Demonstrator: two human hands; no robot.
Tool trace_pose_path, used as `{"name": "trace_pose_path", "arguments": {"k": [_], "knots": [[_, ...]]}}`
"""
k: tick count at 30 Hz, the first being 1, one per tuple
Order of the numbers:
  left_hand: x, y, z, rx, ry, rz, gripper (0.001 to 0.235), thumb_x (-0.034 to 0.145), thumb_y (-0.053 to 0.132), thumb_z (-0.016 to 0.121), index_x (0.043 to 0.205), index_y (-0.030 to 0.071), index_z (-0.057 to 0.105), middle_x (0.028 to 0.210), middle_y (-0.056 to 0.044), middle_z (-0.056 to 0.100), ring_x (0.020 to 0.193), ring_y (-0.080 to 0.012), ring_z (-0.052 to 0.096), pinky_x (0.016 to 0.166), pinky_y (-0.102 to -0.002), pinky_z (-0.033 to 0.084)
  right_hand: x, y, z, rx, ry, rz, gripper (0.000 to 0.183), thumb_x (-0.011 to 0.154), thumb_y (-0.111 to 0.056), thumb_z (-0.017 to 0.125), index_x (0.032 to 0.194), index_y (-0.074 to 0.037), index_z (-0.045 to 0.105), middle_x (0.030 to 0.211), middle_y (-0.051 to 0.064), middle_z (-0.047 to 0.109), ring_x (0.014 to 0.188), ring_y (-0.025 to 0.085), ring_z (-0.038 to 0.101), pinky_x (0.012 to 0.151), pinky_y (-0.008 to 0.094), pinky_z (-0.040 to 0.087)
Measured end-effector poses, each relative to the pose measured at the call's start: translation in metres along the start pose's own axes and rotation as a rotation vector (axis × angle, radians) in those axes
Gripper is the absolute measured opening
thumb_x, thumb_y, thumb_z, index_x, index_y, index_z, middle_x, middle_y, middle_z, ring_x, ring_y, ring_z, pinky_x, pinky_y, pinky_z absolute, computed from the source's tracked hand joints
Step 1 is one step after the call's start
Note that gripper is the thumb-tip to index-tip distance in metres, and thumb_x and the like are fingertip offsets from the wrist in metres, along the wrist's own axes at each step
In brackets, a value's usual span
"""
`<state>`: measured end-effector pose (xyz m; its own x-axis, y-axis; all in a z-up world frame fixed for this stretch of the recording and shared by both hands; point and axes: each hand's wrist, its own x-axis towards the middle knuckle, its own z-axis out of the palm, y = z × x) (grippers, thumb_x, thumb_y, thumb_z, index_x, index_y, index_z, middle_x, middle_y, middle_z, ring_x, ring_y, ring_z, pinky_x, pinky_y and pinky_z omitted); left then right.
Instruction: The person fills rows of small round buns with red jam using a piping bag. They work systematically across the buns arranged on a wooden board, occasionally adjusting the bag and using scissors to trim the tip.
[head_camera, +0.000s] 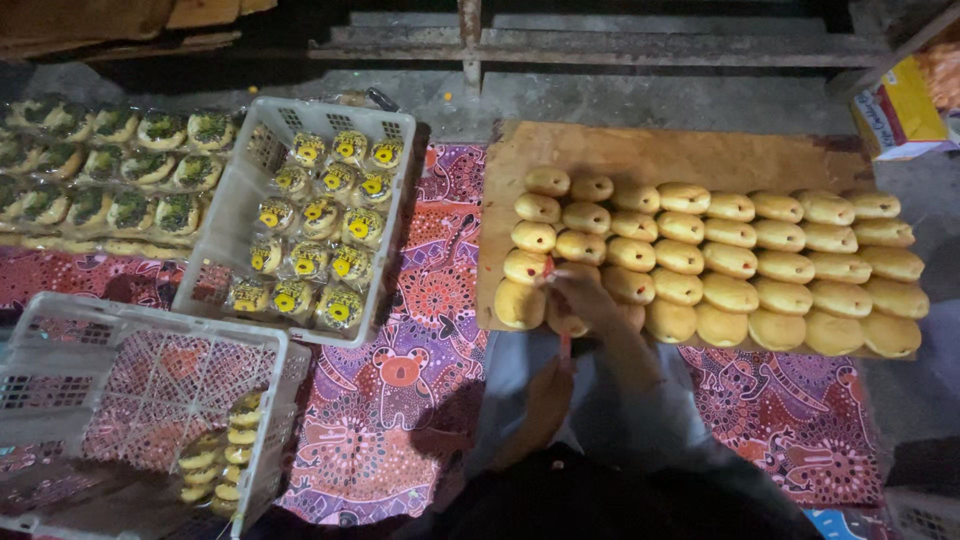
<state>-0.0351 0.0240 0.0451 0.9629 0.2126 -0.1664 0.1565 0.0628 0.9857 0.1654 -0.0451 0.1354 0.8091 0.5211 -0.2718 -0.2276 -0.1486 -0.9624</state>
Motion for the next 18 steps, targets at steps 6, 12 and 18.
{"name": "trace_pose_path", "arguments": {"k": [6, 12, 18], "knots": [[0.056, -0.014, 0.035, -0.111, -0.109, 0.390, 0.027, 0.118, 0.025, 0.042, 0.103, 0.007, 0.057, 0.090, 0.002, 0.050, 0.083, -0.0104, 0.047, 0.077, -0.031, 0.041, 0.069, 0.006, -0.030, -0.261, 0.013, -0.030, 0.025, 0.092, -0.018, 0.065, 0.074, -0.001, 0.069, 0.057, 0.004, 0.058, 0.048, 0.016, 0.053, 0.047, 0.035, 0.040], [0.082, 0.001, 0.053, -0.397, -0.076, 0.232, 0.022, 0.110, 0.022, 0.048, 0.097, 0.006, 0.054, 0.086, 0.003, 0.048, 0.076, -0.0074, 0.043, 0.066, -0.026, 0.040, 0.132, 0.024, -0.040, -1.092, 0.058, -0.156, 0.035, 0.087, -0.036, 0.067, 0.077, -0.004, 0.077, 0.075, 0.020, 0.071, 0.071, 0.033, 0.071, 0.069, 0.045, 0.055], [0.088, 0.030, 0.050, -0.397, -0.040, 0.196, 0.032, 0.114, 0.030, 0.043, 0.095, 0.007, 0.054, 0.085, 0.004, 0.049, 0.075, -0.0080, 0.041, 0.065, -0.026, 0.038, 0.149, 0.033, -0.041, -1.258, 0.110, -0.164, 0.037, 0.084, -0.040, 0.067, 0.078, -0.005, 0.077, 0.082, 0.021, 0.071, 0.080, 0.038, 0.071, 0.072, 0.048, 0.056]]}}
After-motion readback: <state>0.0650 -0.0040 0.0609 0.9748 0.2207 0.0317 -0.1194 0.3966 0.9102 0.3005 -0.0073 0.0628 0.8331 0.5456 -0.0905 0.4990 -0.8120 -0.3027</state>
